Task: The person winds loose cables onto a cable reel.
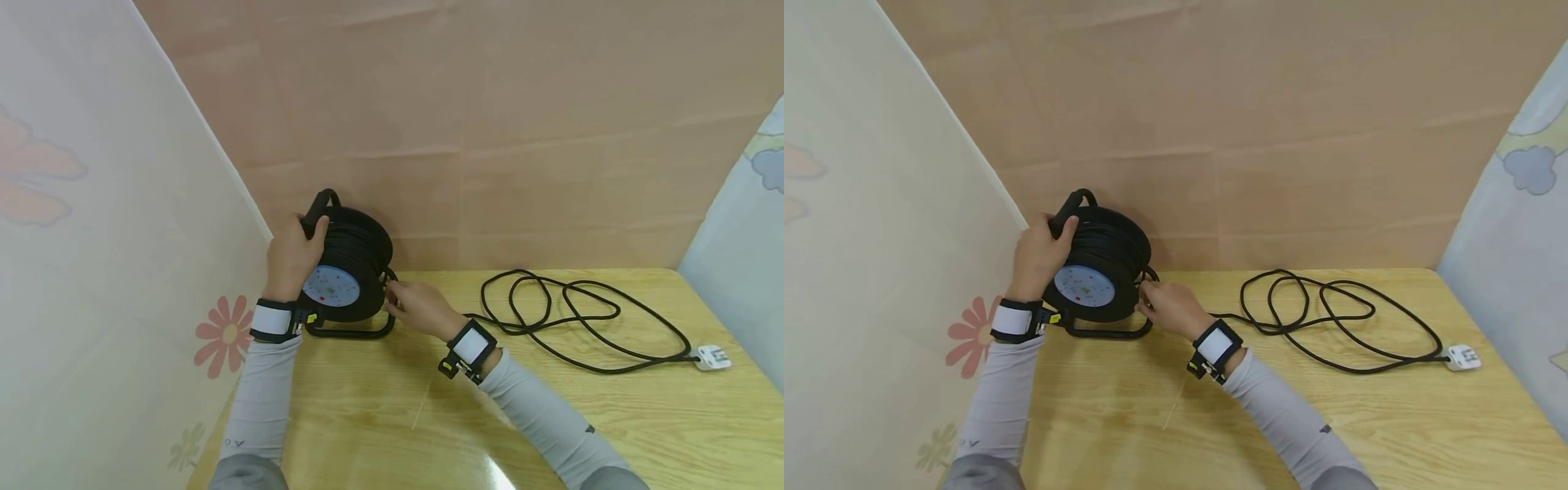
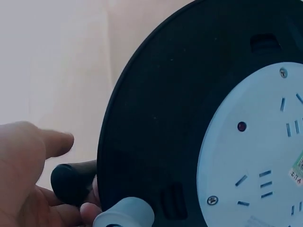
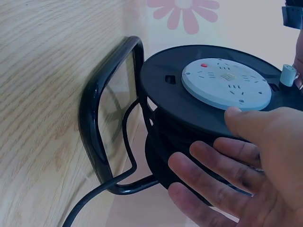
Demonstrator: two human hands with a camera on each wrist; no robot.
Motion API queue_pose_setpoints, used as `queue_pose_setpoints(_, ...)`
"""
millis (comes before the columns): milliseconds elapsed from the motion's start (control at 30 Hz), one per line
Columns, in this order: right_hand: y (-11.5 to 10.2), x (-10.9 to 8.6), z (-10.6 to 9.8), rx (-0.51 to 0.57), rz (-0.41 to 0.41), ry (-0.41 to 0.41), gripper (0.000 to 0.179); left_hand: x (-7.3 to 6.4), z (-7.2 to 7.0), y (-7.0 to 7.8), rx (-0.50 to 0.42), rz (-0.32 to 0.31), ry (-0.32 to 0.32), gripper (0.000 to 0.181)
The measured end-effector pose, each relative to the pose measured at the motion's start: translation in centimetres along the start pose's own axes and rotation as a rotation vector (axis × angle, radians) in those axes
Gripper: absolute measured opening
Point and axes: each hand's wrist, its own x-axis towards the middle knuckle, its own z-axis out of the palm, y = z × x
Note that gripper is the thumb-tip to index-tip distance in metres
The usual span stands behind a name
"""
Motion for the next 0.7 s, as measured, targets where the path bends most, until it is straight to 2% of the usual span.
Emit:
queue_pose_setpoints(133, -0.14, 0.01, 0.11, -0.032, -0.013, 0.048, 0.017, 0.32, 0.31, 0.19, 0.017, 0.012, 0.006, 0.054)
queue_pose_setpoints(300, -0.43, 0.32, 0.36, -0.068, -0.022, 0.132, 0.02, 0.37, 0.58, 0.42, 0.024, -0.003, 0.007, 0.05)
queue_pose_setpoints(433, -0.63, 0.64, 0.69, -0.123, -0.017, 0.155, 0.021, 0.21, 0.67, 0.62, 0.024, -0.014, 0.011, 0.048)
queue_pose_setpoints(700, -0.99, 0.49, 0.8, -0.102, -0.001, 0.191, 0.015, 0.02, 0.61, 0.87, 0.041, -0.005, 0.021, 0.046)
